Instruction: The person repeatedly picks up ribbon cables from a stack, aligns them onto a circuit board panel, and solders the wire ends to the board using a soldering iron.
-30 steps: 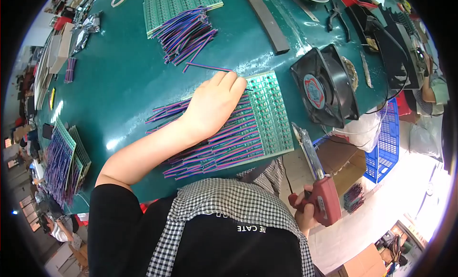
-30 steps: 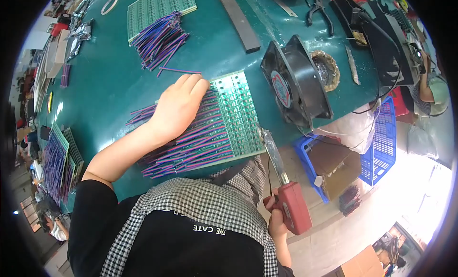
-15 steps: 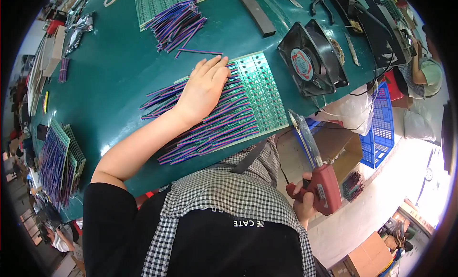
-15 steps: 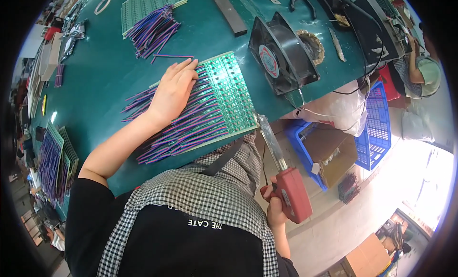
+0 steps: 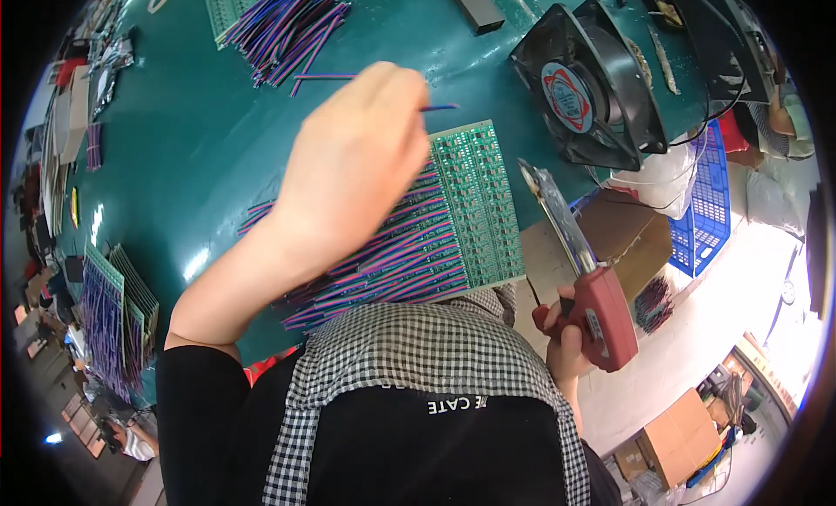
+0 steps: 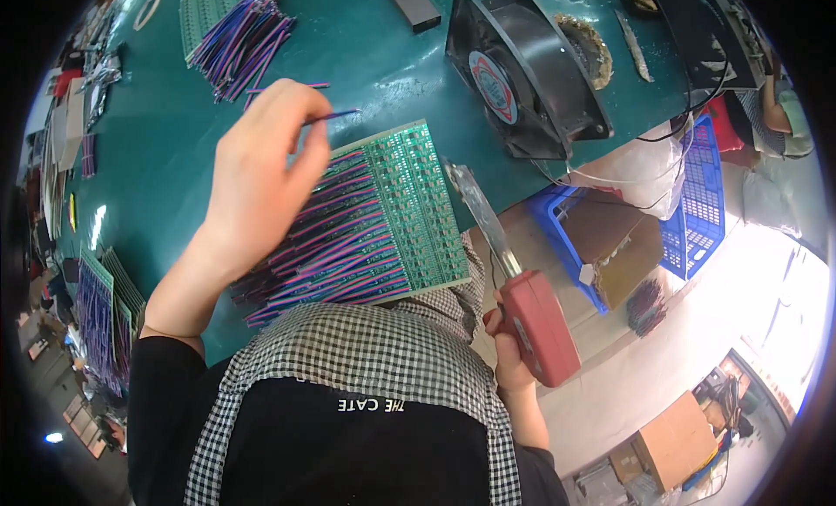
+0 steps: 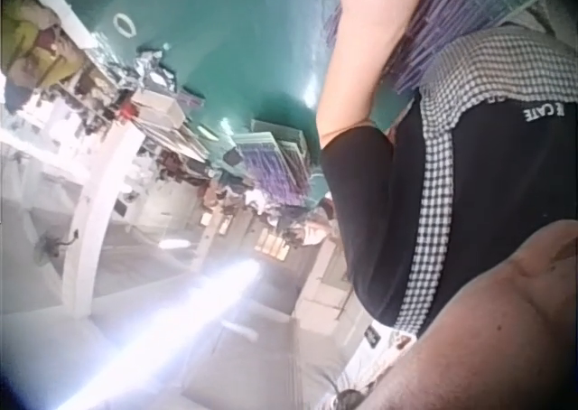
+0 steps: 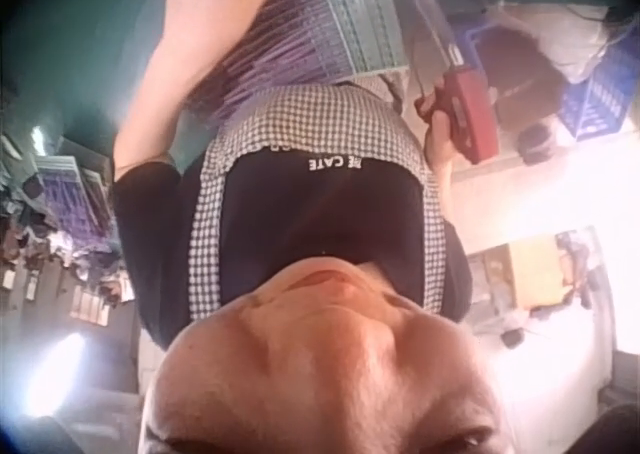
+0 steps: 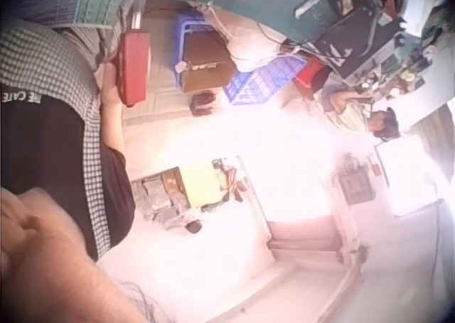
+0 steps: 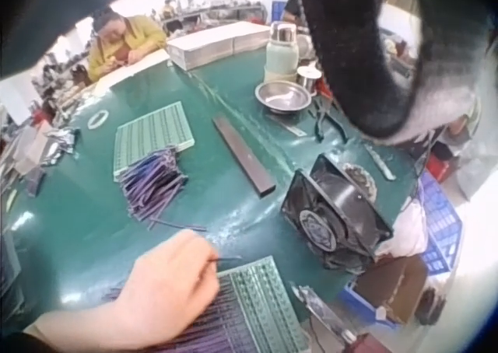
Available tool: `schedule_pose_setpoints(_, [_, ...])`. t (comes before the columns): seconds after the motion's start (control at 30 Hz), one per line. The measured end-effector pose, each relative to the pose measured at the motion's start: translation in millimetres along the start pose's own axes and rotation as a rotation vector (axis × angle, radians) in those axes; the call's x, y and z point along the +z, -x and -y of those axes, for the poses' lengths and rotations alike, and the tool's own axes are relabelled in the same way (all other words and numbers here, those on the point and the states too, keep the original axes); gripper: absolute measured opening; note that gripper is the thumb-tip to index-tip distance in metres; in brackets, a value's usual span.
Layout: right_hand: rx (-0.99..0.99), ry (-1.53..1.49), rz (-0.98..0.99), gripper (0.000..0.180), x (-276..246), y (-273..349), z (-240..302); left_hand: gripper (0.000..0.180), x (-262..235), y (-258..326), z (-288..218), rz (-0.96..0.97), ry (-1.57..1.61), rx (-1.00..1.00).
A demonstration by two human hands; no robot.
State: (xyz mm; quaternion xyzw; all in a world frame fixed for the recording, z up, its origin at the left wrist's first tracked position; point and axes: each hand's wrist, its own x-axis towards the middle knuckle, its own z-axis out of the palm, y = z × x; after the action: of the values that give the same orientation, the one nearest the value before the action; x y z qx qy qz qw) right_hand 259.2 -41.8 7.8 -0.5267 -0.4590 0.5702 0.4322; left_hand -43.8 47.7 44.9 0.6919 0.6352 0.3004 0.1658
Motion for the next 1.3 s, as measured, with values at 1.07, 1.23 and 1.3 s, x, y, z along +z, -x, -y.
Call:
schedule_pose_setpoints(1.07, [0.112,0.24,0.186,0.067,-27.2,-30.2,-4.2,0.024,69.8,-0.6,14.7,-0.136,-0.251,0.484])
schedule_pose_setpoints(1.23, [0.118,0.283,0.246,0.071,-29.1,-31.2,-2.4,0.024,69.0,0.7,15.2,-0.119,-0.257,0.478])
schedule_pose_setpoints(1.3, [0.051,0.259,0.15,0.076,-28.8,-25.7,-6.4,0.024,69.3,-0.2,14.0,-0.115,-0.256,0.479])
